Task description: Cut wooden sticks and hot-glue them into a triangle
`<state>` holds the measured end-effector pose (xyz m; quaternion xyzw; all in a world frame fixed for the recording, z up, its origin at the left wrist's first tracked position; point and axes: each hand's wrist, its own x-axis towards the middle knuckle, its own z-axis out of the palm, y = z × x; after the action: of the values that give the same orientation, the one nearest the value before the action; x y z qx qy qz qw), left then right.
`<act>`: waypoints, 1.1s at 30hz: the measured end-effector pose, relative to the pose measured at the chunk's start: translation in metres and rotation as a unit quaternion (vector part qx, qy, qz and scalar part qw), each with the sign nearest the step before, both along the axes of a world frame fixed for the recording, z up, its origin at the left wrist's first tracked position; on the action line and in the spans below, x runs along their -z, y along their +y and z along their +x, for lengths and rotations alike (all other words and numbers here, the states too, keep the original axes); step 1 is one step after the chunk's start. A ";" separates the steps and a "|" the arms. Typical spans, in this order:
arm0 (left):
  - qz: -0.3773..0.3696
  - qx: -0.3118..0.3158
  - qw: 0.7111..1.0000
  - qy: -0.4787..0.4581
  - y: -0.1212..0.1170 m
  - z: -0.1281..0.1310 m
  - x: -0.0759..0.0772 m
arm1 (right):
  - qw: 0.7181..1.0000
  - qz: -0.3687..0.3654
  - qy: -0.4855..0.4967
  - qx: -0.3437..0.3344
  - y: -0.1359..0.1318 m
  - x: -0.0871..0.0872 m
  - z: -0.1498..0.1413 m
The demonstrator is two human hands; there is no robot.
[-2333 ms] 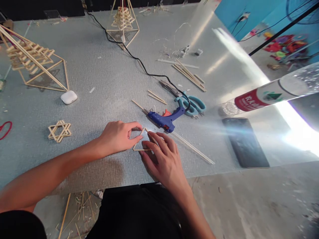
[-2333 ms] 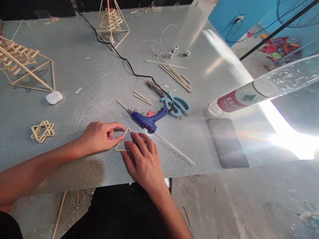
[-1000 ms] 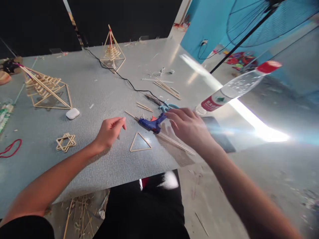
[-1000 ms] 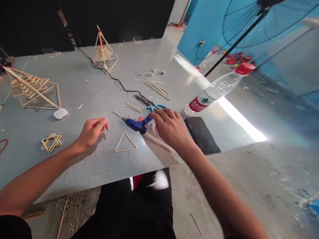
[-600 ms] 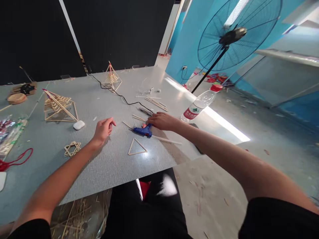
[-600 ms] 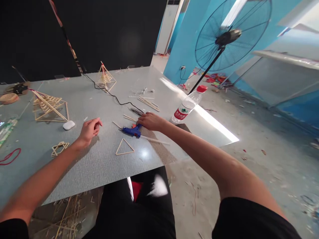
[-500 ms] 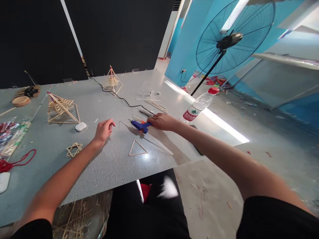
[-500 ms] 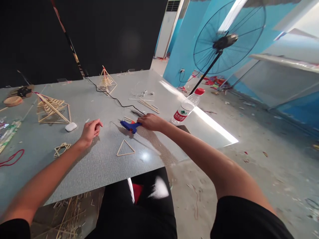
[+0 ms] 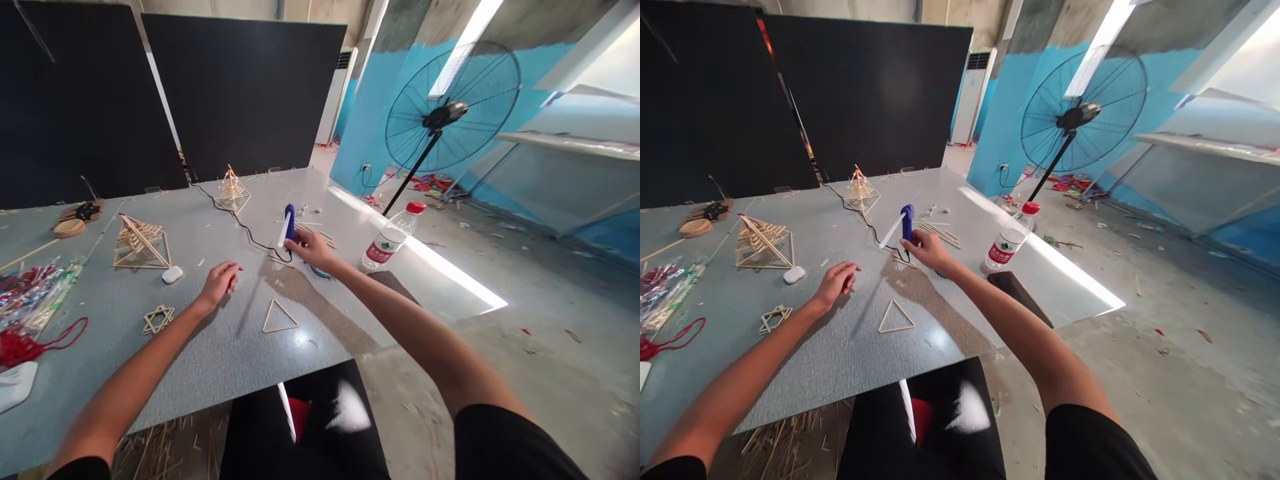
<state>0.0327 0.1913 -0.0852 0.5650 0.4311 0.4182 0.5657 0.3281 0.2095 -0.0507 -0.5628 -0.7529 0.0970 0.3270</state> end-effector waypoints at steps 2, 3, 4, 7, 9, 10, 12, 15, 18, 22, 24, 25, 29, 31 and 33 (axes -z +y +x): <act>0.002 0.017 1.000 -0.003 -0.007 0.007 -0.006 | 1.000 -0.007 0.003 0.020 -0.006 0.002 -0.013; 0.004 0.021 1.000 -0.007 -0.010 0.012 -0.009 | 0.999 -0.009 0.003 0.035 -0.008 0.004 -0.020; 0.007 0.023 1.000 -0.013 -0.012 0.019 -0.012 | 0.999 -0.012 0.002 0.051 -0.010 0.005 -0.029; 0.019 0.013 0.999 -0.031 -0.010 0.043 -0.019 | 0.996 -0.022 -0.003 0.086 -0.011 0.007 -0.057; 0.028 0.000 0.999 -0.040 -0.001 0.059 -0.023 | 0.995 -0.025 -0.008 0.095 -0.010 0.006 -0.077; 0.032 -0.006 0.999 -0.043 0.006 0.066 -0.024 | 0.995 -0.024 -0.008 0.095 -0.010 0.006 -0.086; 0.036 -0.025 0.998 -0.047 0.020 0.075 -0.025 | 0.996 -0.017 -0.004 0.088 -0.010 0.007 -0.100; 0.035 -0.054 0.996 -0.058 0.039 0.076 -0.024 | 0.999 -0.003 0.025 0.045 -0.016 0.014 -0.110; 0.020 -0.031 0.996 -0.076 0.048 0.066 -0.025 | 0.996 0.009 0.084 0.004 -0.021 0.026 -0.102; -0.016 0.066 0.992 -0.102 0.050 0.050 -0.034 | 0.983 0.018 0.178 0.047 -0.007 0.036 -0.074; -0.036 0.110 0.986 -0.117 0.050 0.045 -0.038 | 0.977 0.014 0.204 0.056 0.006 0.036 -0.061; -0.045 0.126 0.983 -0.124 0.050 0.043 -0.039 | 0.977 0.009 0.209 0.050 0.013 0.035 -0.057; -0.083 0.163 0.973 -0.141 0.052 0.037 -0.035 | 0.982 -0.011 0.186 0.006 0.029 0.028 -0.055; -0.093 0.165 0.971 -0.144 0.054 0.034 -0.033 | 0.987 -0.015 0.159 -0.005 0.029 0.026 -0.054; -0.088 0.152 0.973 -0.148 0.057 0.030 -0.033 | 0.992 -0.015 0.127 -0.001 0.025 0.028 -0.048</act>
<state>0.0628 0.2482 -0.0522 0.5035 0.2864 0.3666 0.7281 0.2801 0.2344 -0.0786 -0.5495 -0.7044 0.1794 0.4119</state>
